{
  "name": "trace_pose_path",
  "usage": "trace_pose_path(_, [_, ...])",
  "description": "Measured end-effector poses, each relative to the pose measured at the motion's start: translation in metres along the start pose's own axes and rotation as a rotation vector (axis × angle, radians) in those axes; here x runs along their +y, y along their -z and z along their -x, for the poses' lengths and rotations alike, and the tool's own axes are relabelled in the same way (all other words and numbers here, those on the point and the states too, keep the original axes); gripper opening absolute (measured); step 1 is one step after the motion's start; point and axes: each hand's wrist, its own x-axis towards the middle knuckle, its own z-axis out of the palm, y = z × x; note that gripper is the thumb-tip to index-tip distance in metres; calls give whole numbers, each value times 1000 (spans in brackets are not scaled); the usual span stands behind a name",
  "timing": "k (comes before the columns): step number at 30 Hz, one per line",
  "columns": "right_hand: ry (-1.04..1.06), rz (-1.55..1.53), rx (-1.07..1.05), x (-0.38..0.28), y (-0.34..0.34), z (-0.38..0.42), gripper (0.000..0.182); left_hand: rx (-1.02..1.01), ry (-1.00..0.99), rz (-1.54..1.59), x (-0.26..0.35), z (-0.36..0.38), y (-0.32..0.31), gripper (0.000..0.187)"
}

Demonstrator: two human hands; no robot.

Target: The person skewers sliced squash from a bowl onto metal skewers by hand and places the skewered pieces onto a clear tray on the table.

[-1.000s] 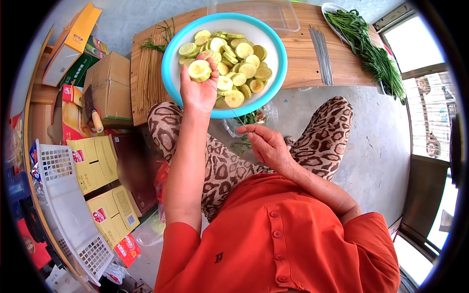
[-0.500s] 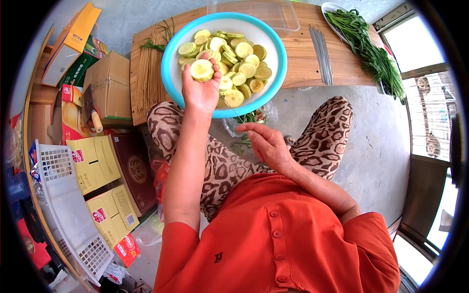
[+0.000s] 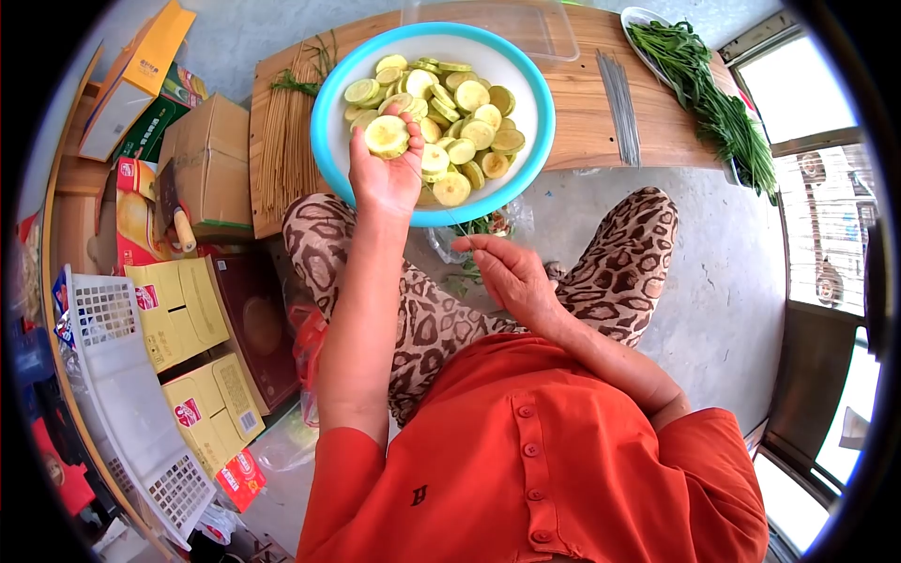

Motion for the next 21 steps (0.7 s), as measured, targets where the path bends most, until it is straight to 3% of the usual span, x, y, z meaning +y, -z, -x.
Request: trace_pose_path(21, [61, 50, 66, -2, -2, -21, 22, -20, 43, -88, -16, 12, -11, 50])
